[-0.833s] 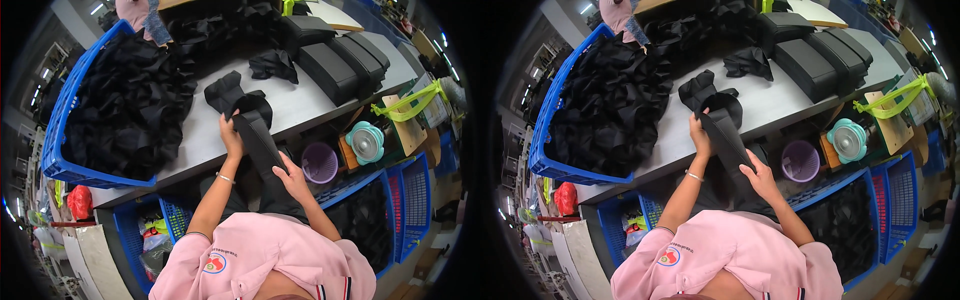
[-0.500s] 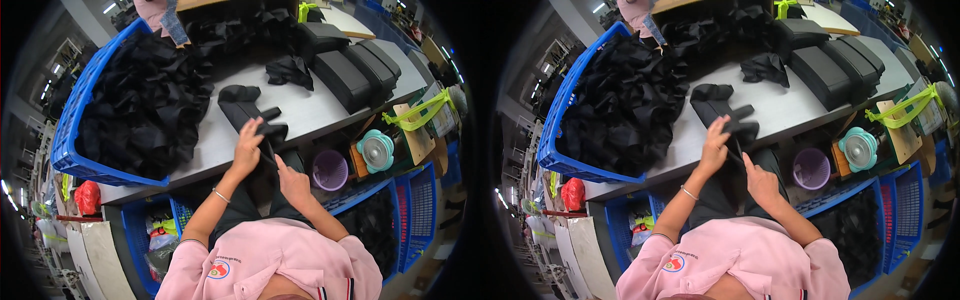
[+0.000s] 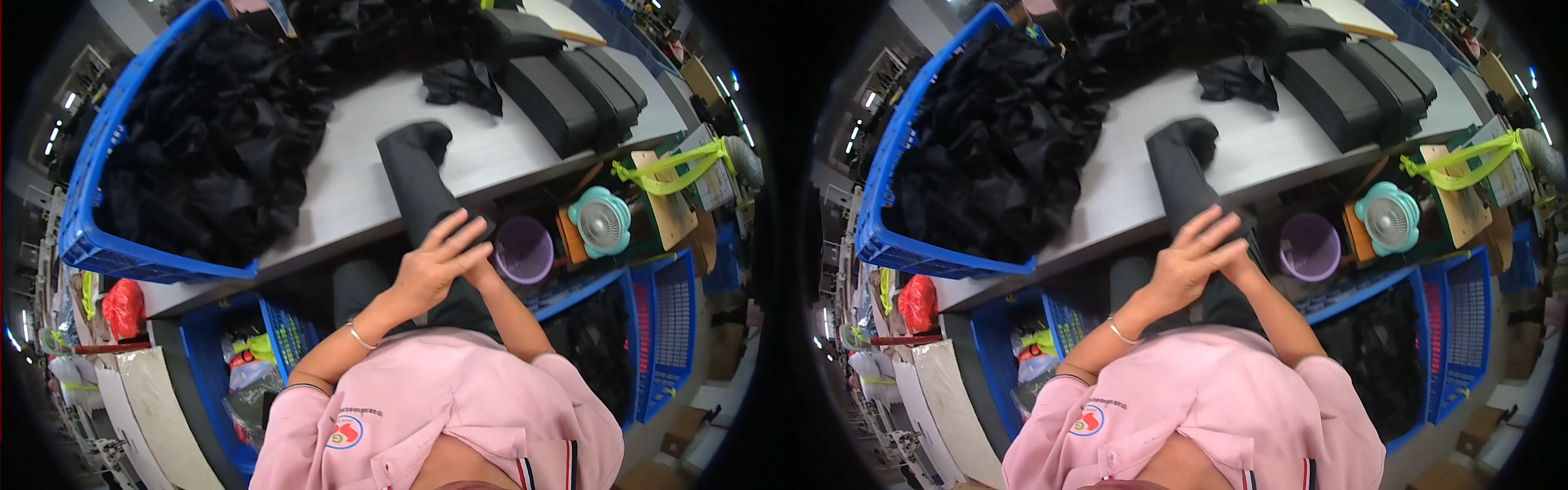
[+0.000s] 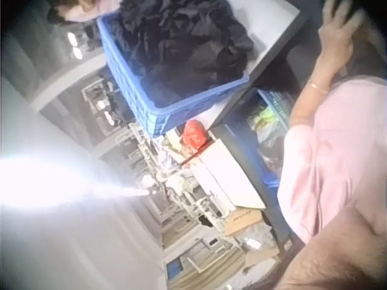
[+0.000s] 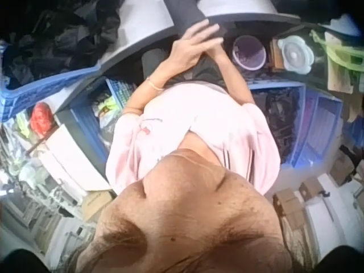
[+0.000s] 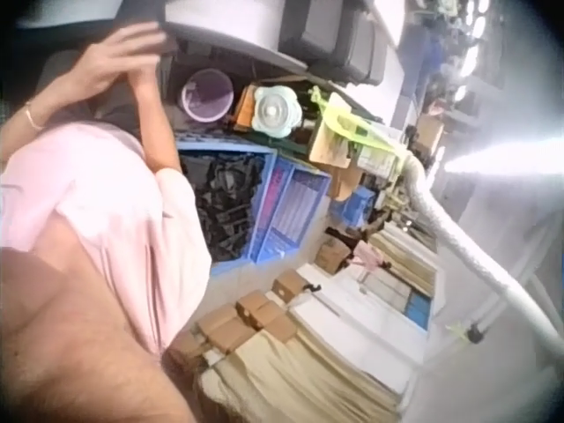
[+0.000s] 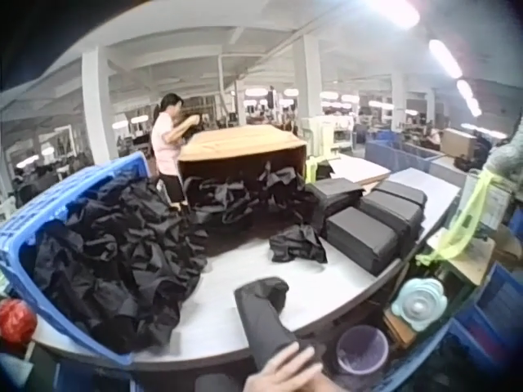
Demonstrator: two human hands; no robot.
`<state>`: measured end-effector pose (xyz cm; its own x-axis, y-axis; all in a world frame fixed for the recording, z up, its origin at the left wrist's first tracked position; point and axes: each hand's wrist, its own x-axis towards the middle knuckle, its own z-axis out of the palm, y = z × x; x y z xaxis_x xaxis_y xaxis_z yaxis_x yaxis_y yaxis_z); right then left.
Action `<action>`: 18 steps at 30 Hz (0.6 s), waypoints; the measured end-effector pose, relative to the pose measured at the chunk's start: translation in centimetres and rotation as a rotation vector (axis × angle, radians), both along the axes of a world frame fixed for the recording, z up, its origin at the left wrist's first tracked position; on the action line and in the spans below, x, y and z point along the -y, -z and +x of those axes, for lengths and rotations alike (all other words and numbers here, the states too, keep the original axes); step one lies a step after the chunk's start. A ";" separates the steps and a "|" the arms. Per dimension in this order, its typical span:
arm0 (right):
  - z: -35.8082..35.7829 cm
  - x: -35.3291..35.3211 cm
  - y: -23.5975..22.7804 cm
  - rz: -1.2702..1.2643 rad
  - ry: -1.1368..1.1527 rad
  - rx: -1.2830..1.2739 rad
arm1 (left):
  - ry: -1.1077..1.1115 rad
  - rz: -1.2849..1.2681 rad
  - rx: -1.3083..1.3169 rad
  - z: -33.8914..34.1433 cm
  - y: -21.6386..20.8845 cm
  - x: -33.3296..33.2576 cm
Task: Manually turning black fabric components right-side out and preparing them for further assembly.
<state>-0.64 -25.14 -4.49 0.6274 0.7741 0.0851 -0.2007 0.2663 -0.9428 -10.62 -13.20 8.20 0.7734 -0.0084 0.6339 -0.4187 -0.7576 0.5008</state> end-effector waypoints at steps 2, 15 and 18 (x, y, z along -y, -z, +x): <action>3.3 -0.4 1.7 -0.153 0.224 1.096 | -0.069 -0.069 0.103 -1.8 -1.1 0.0; -0.5 -3.9 -9.2 0.178 0.143 -0.365 | -0.545 -0.289 0.119 -3.2 0.0 0.6; -1.2 -3.7 -9.5 0.257 0.122 -0.353 | -0.537 -0.339 0.193 -3.5 0.2 0.3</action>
